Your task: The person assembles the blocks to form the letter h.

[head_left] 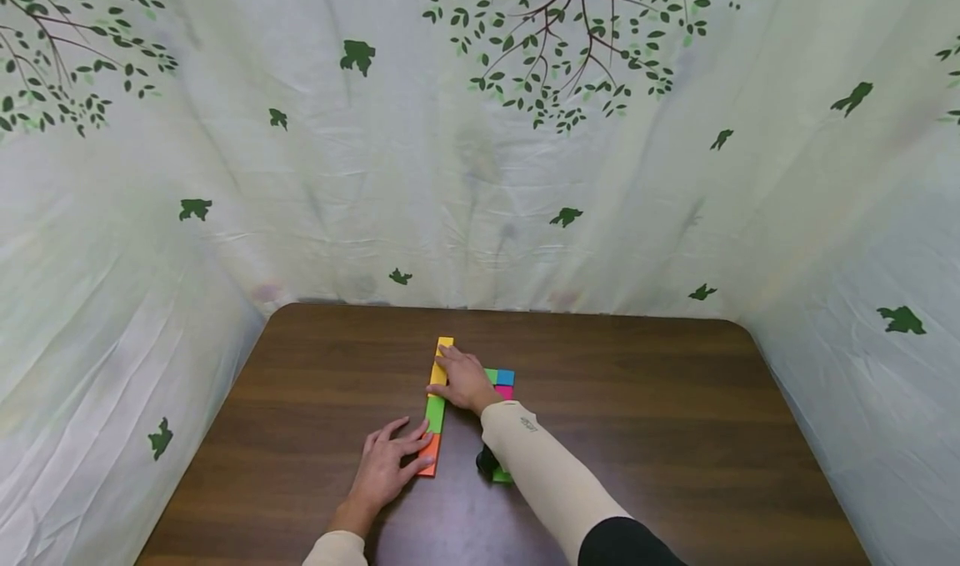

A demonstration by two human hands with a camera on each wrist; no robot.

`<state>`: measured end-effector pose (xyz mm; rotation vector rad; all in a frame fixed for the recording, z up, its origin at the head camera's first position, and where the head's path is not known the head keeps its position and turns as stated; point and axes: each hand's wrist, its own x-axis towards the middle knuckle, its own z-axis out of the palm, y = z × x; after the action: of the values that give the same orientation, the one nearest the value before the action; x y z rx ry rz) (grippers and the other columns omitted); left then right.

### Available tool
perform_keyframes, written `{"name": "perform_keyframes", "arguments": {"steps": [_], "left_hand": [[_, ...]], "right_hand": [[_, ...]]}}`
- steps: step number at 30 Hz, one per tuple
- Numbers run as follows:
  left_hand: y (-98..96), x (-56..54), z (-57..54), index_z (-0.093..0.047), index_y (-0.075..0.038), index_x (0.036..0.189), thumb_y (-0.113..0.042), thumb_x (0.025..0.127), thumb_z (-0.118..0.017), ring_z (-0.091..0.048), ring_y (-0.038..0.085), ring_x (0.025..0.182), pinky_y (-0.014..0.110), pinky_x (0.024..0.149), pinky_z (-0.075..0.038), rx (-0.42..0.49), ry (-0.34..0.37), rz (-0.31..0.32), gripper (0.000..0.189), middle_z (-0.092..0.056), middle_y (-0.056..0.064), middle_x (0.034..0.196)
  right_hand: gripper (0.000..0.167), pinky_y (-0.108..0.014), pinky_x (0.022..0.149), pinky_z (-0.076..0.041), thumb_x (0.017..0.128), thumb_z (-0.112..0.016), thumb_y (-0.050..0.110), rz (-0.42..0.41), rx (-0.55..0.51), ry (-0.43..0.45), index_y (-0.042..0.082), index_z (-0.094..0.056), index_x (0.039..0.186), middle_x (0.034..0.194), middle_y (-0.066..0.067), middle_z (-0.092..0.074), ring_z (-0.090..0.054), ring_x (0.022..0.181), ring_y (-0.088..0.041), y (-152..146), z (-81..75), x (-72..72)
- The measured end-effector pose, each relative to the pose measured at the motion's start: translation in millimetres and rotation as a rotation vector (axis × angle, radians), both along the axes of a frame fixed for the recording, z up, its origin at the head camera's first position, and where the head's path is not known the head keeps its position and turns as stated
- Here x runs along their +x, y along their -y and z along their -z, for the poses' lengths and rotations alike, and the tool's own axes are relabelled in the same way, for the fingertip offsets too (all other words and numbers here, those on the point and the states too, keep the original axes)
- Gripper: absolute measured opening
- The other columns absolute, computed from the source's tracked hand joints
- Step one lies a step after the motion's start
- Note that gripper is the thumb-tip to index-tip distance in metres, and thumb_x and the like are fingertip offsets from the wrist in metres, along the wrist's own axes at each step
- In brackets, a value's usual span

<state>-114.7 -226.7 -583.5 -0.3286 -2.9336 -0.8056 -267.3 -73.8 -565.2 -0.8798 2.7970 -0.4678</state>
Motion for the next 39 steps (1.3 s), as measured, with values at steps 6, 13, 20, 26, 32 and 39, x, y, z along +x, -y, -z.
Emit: {"name": "perform_keyframes", "arguments": {"steps": [6,13,20,26,32,39], "left_hand": [[-2.1,0.6,-1.1,-0.07,-0.014,0.119,-0.033,0.081,-0.075,-0.046,0.035,0.128,0.056,0.097,-0.03,0.003,0.012,0.004,0.043,-0.061,-0.003,0.13],[-4.6,0.3,-0.8,-0.069,-0.014,0.12,-0.033,0.081,-0.075,-0.045,0.034,0.129,0.056,0.097,-0.029,0.004,0.02,0.006,0.043,-0.061,-0.003,0.13],[-7.3,-0.8,-0.3,-0.069,-0.014,0.12,-0.033,0.081,-0.075,-0.045,0.033,0.129,0.055,0.097,-0.029,0.001,0.014,0.008,0.043,-0.061,-0.003,0.131],[-7.4,-1.0,-1.2,-0.07,-0.015,0.119,-0.034,0.081,-0.075,-0.046,0.034,0.128,0.055,0.097,-0.03,0.008,0.0,0.012,0.043,-0.061,-0.003,0.13],[-3.6,-0.3,-0.6,-0.069,-0.014,0.119,-0.033,0.08,-0.076,-0.046,0.034,0.128,0.055,0.096,-0.029,0.003,-0.011,0.004,0.043,-0.061,-0.002,0.13],[-1.9,-0.6,0.8,-0.068,-0.014,0.121,-0.035,0.082,-0.074,-0.045,0.033,0.129,0.056,0.097,-0.029,-0.018,0.02,-0.007,0.045,-0.06,-0.002,0.131]], "right_hand": [[0.066,-0.038,0.112,-0.027,0.091,-0.06,0.051,0.005,0.009,0.003,0.011,-0.049,0.142,0.155,-0.003,-0.034,-0.027,0.143,-0.019,-3.0,-0.2,1.3],[0.066,-0.038,0.112,-0.027,0.09,-0.06,0.052,0.008,0.027,-0.005,0.011,-0.05,0.141,0.154,-0.004,-0.035,-0.029,0.143,-0.02,-6.0,-3.7,2.7],[0.064,-0.041,0.111,-0.028,0.09,-0.061,0.051,0.0,-0.017,-0.03,0.013,-0.051,0.14,0.153,-0.004,-0.037,-0.028,0.143,-0.023,-12.2,-4.1,0.3],[0.059,-0.047,0.109,-0.03,0.089,-0.065,0.046,0.023,-0.166,-0.068,0.01,-0.056,0.136,0.149,-0.008,-0.043,-0.034,0.14,-0.026,-34.8,-14.7,-3.2],[0.057,-0.05,0.109,-0.029,0.09,-0.066,0.041,0.04,-0.241,0.01,0.006,-0.057,0.134,0.144,-0.013,-0.048,-0.041,0.135,-0.029,-67.9,-25.2,-1.4],[0.056,-0.048,0.109,-0.031,0.087,-0.071,0.038,0.093,-0.22,0.066,0.009,-0.057,0.134,0.142,-0.009,-0.049,-0.043,0.131,-0.029,-100.9,-20.8,6.0]]}}
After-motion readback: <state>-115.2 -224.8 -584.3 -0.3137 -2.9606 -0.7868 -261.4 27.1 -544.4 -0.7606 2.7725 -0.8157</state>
